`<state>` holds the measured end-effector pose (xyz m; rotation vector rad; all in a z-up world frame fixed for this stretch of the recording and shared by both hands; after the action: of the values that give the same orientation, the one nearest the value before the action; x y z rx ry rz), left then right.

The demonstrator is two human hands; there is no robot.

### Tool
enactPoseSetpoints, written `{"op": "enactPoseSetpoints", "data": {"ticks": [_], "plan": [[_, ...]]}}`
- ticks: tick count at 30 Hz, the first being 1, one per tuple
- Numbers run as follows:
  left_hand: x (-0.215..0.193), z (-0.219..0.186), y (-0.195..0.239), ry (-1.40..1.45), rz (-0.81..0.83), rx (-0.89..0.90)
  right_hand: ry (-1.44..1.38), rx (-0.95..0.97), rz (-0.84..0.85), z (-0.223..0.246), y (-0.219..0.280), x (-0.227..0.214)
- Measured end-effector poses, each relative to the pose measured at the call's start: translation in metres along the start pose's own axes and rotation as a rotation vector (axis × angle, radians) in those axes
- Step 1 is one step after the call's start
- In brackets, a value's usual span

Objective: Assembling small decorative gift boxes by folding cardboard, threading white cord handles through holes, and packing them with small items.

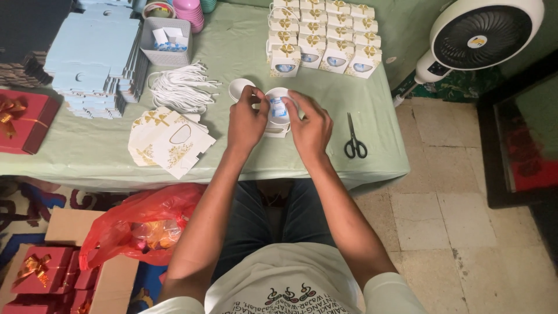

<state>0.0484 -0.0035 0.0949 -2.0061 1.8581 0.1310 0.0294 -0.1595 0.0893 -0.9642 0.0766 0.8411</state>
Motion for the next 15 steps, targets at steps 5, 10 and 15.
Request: {"op": "enactPoseSetpoints", "data": {"ticks": [5,10,15], "plan": [[0.004,0.016,-0.02,0.025,0.021,0.023,-0.115,0.197,0.159,-0.021,-0.014,-0.001],[0.0,0.006,-0.03,0.051,0.036,0.05,-0.182,0.313,0.386,-0.054,-0.03,0.019],[-0.009,0.005,-0.012,-0.198,-0.074,0.126,-0.146,0.194,0.387,-0.052,-0.041,0.015]]}}
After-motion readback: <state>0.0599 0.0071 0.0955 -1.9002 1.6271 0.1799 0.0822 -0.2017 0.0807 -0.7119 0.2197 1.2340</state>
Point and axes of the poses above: each hand's wrist, its own y-axis away from the middle knuckle, its own x-axis out of the palm, z = x × y, the point moved 3 cm from there along -y, towards the middle knuckle, and after that the axes turned 3 degrees about x, right-handed, at the moved point
